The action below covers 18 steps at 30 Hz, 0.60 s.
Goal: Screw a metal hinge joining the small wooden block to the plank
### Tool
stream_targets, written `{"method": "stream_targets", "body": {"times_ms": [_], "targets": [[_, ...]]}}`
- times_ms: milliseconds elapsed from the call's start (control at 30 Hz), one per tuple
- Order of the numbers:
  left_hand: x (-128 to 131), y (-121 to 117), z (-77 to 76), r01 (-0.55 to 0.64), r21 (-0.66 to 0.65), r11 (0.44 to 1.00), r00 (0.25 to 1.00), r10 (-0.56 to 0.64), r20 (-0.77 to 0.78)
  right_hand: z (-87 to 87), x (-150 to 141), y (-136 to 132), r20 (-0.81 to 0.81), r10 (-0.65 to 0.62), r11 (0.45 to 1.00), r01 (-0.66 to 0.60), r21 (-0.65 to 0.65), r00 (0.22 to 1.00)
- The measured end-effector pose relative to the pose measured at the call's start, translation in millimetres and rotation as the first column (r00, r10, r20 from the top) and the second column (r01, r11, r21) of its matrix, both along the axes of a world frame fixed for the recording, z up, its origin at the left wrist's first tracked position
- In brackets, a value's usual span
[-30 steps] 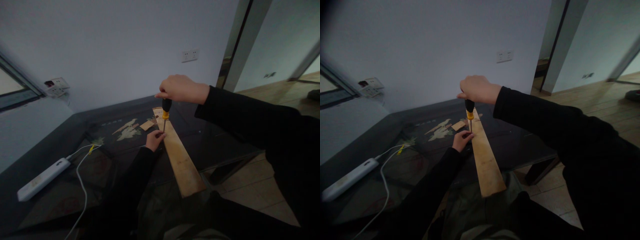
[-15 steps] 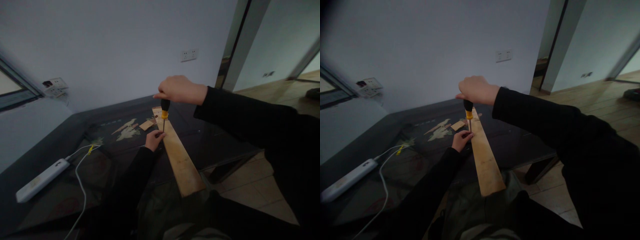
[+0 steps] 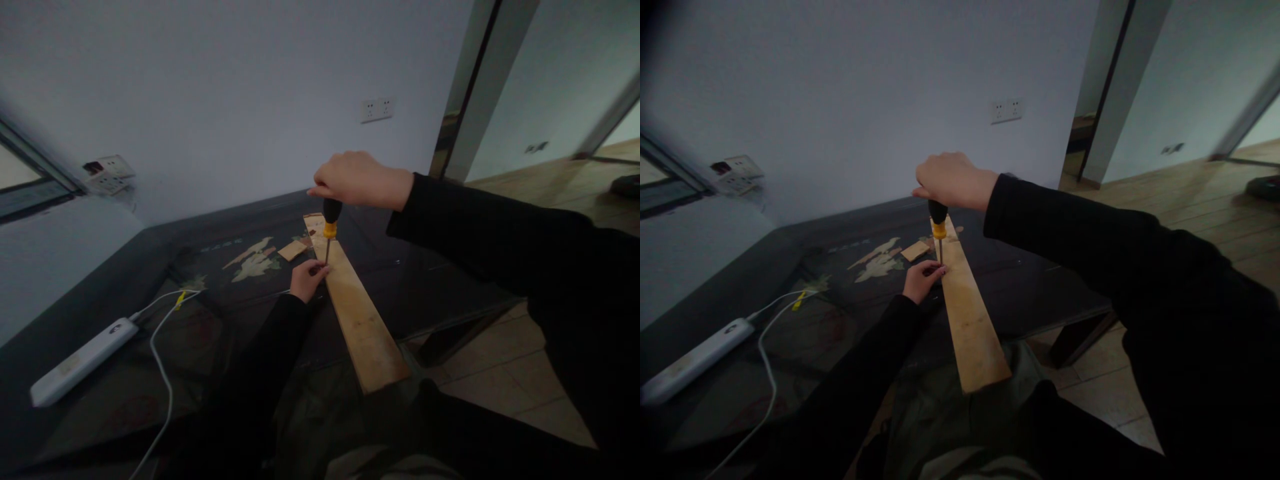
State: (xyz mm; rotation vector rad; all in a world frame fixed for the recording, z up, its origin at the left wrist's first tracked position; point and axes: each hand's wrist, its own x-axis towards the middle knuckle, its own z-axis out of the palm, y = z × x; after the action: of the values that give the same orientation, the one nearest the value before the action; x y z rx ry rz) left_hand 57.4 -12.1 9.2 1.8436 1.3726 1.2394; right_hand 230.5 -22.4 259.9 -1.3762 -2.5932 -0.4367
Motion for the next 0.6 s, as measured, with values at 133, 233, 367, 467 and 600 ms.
{"method": "stream_targets", "body": {"times_ms": [133, 233, 367, 467, 600], "targets": [[1.6, -0.1, 1.3, -0.02, -0.011, 1.0, 1.0, 0.02, 0.002, 4.3, 4.0, 4.2, -0.002, 0.073, 0.993, -0.072, -0.089, 0.997], [1.1, -0.1, 1.1, -0.041, -0.016, 0.999, 0.999, 0.04, -0.011, 13.4, 12.0, 10.6, 0.036, 0.239, 0.946, -0.225, -0.234, 0.97], [0.0, 0.2, 0.2, -0.035, -0.019, 0.999, 0.999, 0.035, -0.008, 16.9, 14.8, 11.6, 0.06, 0.256, 0.936, -0.232, -0.266, 0.965], [0.8, -0.2, 1.4, -0.028, -0.016, 0.999, 1.0, 0.028, -0.011, 10.8, 10.2, 5.5, 0.044, 0.131, 0.98, -0.122, -0.158, 0.99], [2.5, -1.7, 4.7, -0.015, -0.011, 1.0, 1.0, 0.015, -0.018, 2.9, 7.2, 2.6, -0.04, 0.015, 0.999, -0.017, -0.047, 0.999]]}}
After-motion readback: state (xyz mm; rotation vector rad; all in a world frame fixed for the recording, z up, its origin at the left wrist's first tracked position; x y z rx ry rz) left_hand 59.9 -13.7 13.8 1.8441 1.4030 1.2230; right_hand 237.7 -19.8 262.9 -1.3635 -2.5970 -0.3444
